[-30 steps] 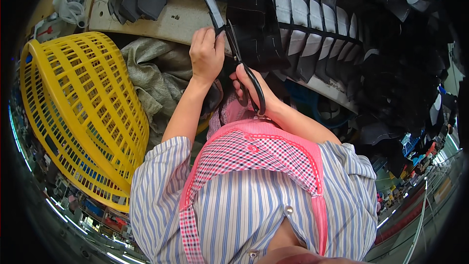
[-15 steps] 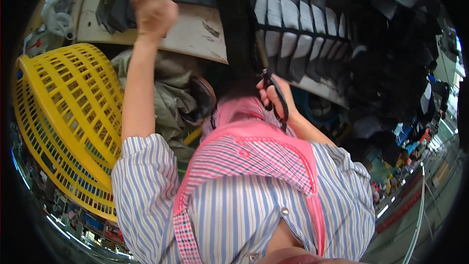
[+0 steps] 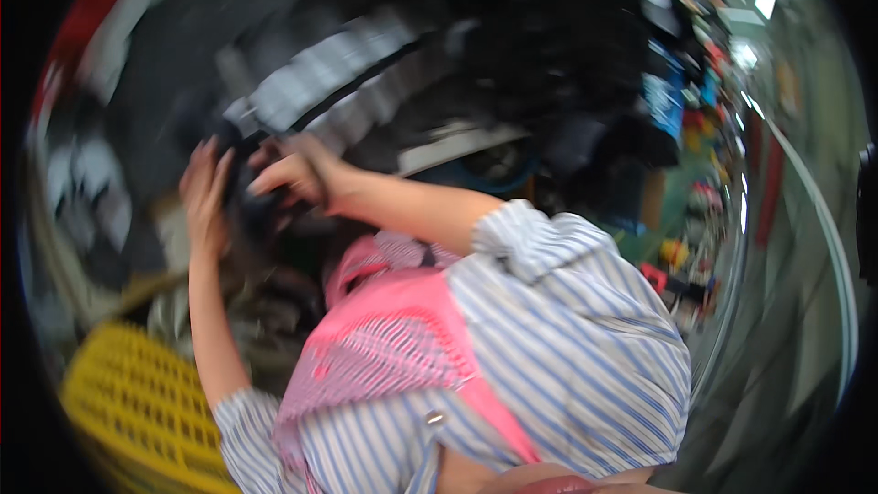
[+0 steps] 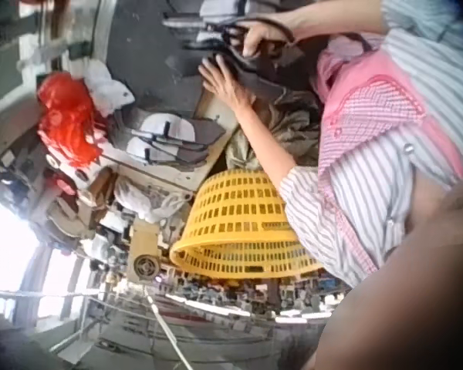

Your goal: Cutting shoe components from material using scissors.

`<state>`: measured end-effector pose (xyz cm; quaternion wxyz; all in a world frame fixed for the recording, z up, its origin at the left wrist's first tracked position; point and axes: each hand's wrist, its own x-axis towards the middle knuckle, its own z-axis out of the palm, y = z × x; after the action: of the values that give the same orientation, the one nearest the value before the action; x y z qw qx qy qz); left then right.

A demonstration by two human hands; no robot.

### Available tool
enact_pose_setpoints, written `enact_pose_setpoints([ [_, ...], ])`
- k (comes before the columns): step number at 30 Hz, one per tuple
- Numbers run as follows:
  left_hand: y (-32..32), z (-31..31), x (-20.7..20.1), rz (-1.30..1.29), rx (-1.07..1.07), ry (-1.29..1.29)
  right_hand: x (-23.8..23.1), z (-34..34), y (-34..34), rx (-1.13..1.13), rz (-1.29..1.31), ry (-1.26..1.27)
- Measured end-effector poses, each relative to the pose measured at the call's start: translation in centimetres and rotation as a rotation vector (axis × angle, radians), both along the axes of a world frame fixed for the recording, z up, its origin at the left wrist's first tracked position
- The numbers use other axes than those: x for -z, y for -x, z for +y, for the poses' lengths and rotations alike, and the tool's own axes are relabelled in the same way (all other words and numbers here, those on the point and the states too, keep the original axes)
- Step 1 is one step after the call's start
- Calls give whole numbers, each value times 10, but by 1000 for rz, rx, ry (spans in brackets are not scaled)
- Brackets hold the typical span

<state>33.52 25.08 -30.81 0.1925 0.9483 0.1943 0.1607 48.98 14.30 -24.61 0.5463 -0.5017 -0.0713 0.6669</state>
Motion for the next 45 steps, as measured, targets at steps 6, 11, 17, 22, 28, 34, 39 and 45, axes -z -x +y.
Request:
enact_pose_setpoints([
  [6,16,-1,25,-134,-372,140,-7,11,-36,20,13,-453],
  [11,-23,-25,-41,-186,-337,-272,59,0,-35,59,-146,-391],
  [17,-17,-15,-56,-207,-411,817,54,-1,-29,29,-8,-302],
  [22,-11,-46,-11,-577,-730,993,28,-30,-21,80,204,135],
  [28,-25,-75,-38,-493,-878,439,21,-92,6,-461,-18,47],
  [34,-4,-83,-20,-364,-857,374,29,-87,18,-604,-26,-77],
  [39,-6,-80,-17,-308,-804,169,26,-84,34,-522,-7,54],
  [45,-10,-80,-17,-300,-823,65,29,-85,40,-435,-89,82],
])
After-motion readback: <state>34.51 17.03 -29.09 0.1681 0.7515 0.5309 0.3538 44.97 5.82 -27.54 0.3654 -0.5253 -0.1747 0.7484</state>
